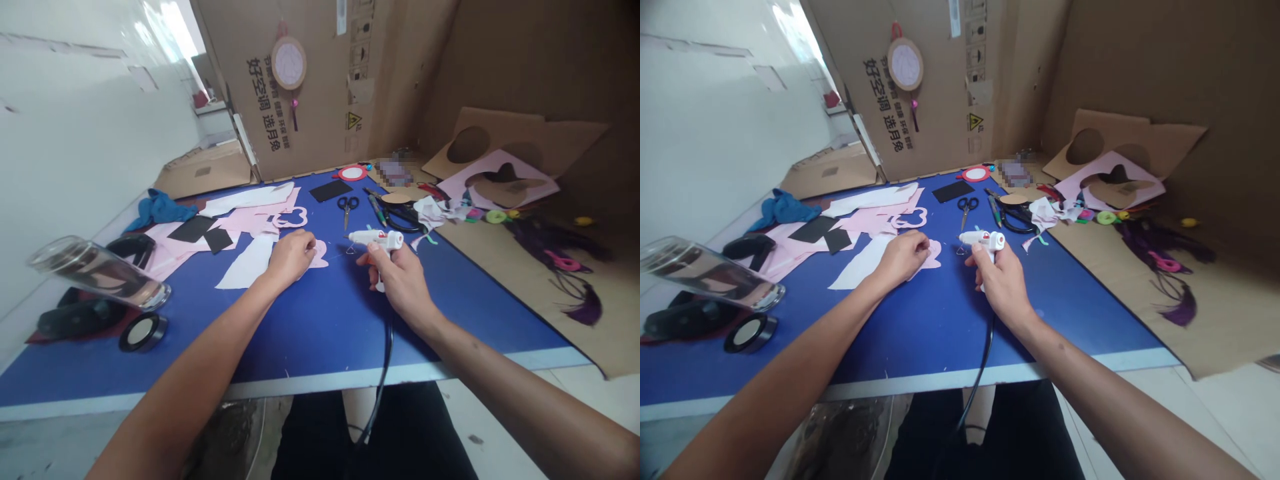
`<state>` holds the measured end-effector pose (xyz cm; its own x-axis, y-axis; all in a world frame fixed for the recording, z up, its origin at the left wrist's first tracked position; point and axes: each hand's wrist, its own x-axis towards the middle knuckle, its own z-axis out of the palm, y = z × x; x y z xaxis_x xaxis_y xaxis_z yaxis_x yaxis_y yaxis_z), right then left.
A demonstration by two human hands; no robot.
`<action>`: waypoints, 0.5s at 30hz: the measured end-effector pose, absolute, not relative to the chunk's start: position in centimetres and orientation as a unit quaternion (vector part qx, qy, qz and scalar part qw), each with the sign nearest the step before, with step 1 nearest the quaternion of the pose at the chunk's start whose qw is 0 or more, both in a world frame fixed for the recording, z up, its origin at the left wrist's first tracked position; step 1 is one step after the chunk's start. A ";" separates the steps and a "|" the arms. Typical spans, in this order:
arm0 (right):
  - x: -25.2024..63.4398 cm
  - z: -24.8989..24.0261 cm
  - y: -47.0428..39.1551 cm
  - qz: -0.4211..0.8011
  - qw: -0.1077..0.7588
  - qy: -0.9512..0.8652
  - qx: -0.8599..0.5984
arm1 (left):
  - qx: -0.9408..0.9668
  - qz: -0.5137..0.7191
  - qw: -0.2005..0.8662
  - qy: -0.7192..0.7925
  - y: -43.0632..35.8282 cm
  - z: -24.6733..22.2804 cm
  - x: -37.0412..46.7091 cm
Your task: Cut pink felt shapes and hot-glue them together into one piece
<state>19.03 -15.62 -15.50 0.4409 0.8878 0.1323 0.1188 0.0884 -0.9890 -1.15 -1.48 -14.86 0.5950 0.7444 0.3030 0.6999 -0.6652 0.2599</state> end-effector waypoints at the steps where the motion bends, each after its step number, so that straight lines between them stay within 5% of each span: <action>1: 19.0 -15.5 -15.6 0.317 0.604 -0.422 -0.598 | 0.892 0.198 0.057 0.403 -1.6 -14.9 -1.1; 15: 19.0 -15.4 -15.7 0.312 0.599 -0.427 -0.601 | 0.867 0.271 0.131 0.396 -1.5 -14.5 -1.9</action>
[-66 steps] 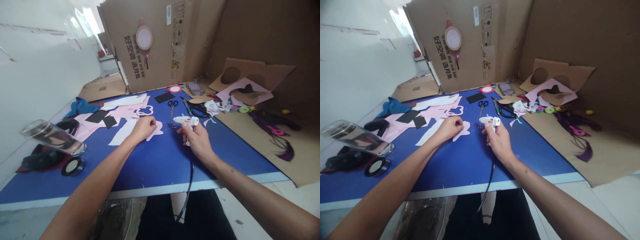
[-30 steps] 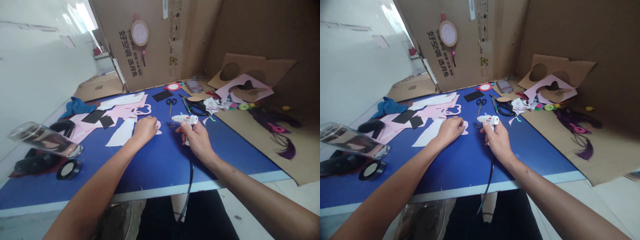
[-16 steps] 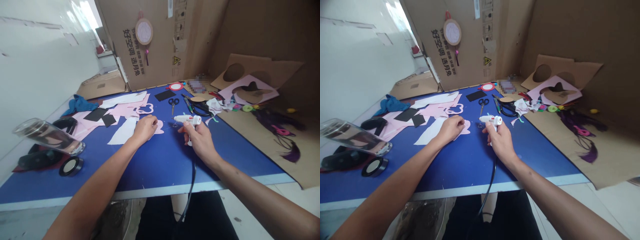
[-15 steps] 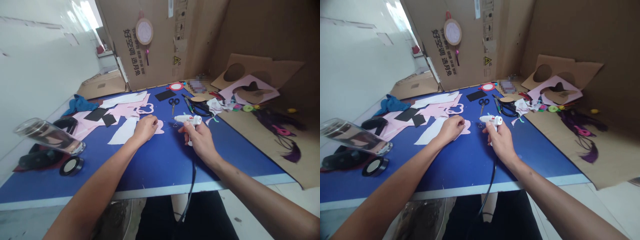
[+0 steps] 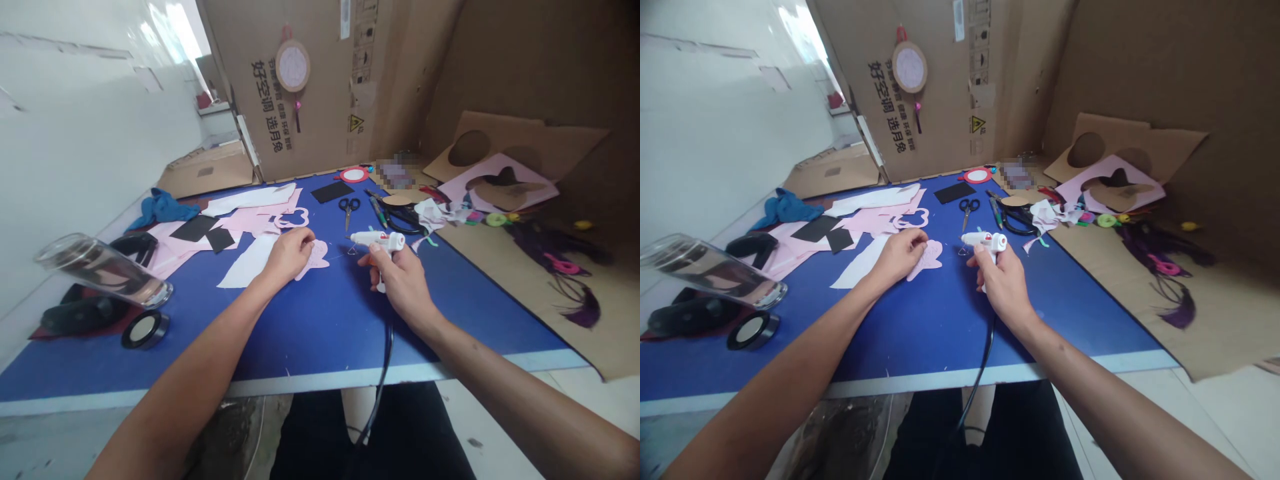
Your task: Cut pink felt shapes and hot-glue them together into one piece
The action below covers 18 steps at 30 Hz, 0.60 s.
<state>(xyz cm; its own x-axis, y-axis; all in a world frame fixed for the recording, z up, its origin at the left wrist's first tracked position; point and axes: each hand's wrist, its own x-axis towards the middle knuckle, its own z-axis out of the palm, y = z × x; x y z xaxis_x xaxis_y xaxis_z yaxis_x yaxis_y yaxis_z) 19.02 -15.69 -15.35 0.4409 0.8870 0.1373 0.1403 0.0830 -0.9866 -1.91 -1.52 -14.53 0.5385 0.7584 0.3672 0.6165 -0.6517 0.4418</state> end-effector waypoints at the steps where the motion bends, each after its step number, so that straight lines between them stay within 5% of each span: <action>1: 19.0 -15.3 -15.7 0.311 0.597 -0.428 -0.603 | 0.863 0.283 0.142 0.393 -1.6 -14.4 -2.1; 8: 19.1 -15.4 -15.7 0.319 0.599 -0.423 -0.600 | 0.853 0.298 0.258 0.342 -2.4 -14.1 -2.2; 14: 19.1 -15.6 -15.6 0.308 0.601 -0.432 -0.597 | 0.777 0.434 0.286 0.356 0.5 -12.1 -4.8; 18: 19.1 -15.5 -15.7 0.303 0.601 -0.430 -0.601 | 0.785 0.390 0.289 0.385 0.9 -12.4 -6.5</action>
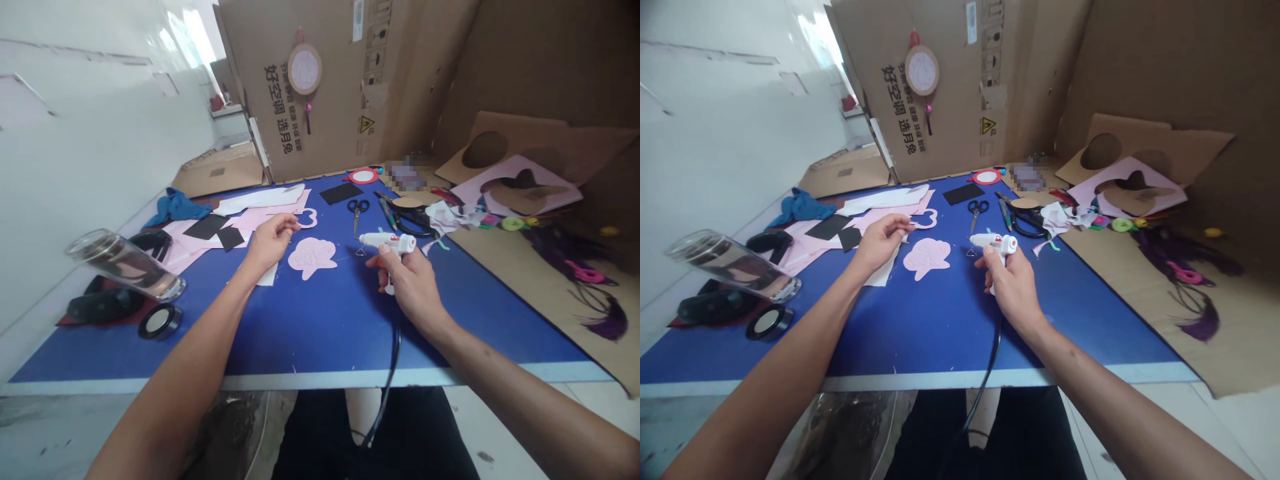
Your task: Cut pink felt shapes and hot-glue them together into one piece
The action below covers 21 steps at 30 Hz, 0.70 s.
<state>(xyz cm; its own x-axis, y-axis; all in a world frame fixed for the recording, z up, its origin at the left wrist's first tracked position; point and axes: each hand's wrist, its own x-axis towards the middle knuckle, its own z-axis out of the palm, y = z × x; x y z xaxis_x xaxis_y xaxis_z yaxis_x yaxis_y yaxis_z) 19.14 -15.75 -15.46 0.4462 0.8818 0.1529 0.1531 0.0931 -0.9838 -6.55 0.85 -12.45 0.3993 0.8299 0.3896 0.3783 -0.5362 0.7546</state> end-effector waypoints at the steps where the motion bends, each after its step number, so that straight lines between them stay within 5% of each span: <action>1: 19.2 -15.4 -15.8 0.301 0.603 -0.429 -0.601 | 0.793 0.372 0.288 0.388 0.6 -12.7 -6.8; 14: 19.8 -14.8 -16.7 0.314 0.644 -0.393 -0.577 | 0.914 0.131 0.204 0.325 -2.9 -12.8 -8.2; 21: 19.6 -13.3 -19.2 0.264 0.616 -0.444 -0.594 | 0.891 0.165 0.212 0.366 -4.9 -13.2 -7.3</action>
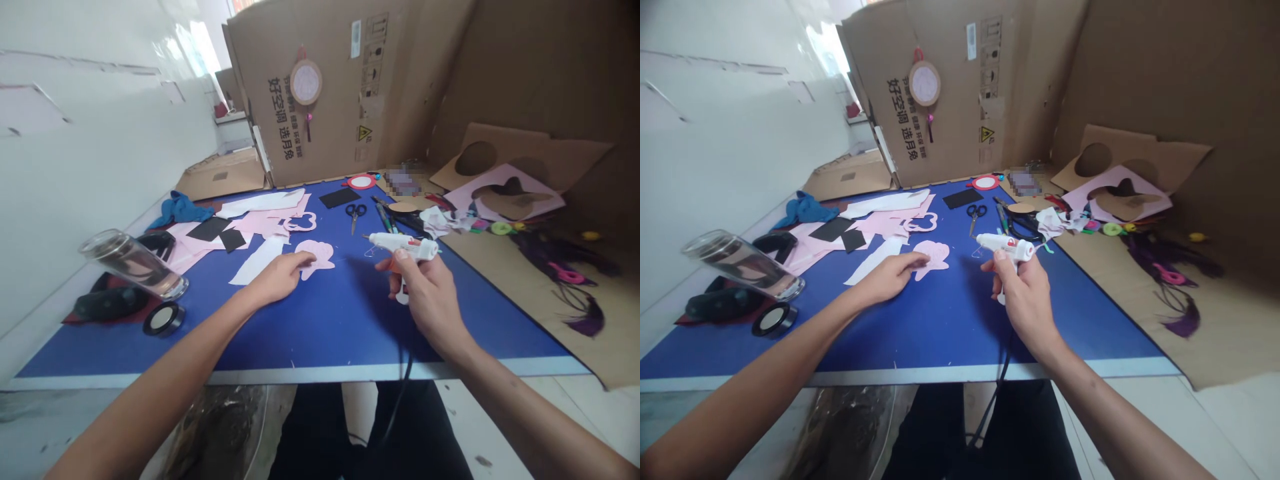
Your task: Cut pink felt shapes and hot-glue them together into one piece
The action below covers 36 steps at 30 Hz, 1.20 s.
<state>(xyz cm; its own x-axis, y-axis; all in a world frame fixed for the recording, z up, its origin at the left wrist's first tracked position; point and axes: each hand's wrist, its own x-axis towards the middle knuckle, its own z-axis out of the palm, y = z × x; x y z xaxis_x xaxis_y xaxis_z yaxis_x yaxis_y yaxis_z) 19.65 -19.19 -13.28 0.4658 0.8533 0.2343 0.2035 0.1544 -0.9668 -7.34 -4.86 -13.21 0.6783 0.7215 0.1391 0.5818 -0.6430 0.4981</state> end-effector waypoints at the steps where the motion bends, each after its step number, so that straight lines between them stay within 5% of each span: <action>1: 19.7 -13.3 -19.4 0.263 0.615 -0.446 -0.594 | 0.881 0.181 0.219 0.378 -4.7 -13.0 -7.2; 13: 20.4 -14.8 -19.8 0.267 0.628 -0.419 -0.599 | 0.804 0.195 0.183 0.531 2.4 -12.0 -4.0; 36: 20.5 -14.7 -20.0 0.267 0.644 -0.412 -0.587 | 0.733 0.192 0.317 0.571 5.8 -13.4 -2.1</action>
<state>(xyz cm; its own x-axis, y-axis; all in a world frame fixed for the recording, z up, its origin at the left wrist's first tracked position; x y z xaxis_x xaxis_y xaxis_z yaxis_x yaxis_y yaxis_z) 20.50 -20.01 -14.70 0.5182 0.8272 0.2172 0.1394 0.1688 -0.9757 -2.09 5.76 -13.41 0.2748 0.9581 -0.0812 0.7144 -0.1470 0.6841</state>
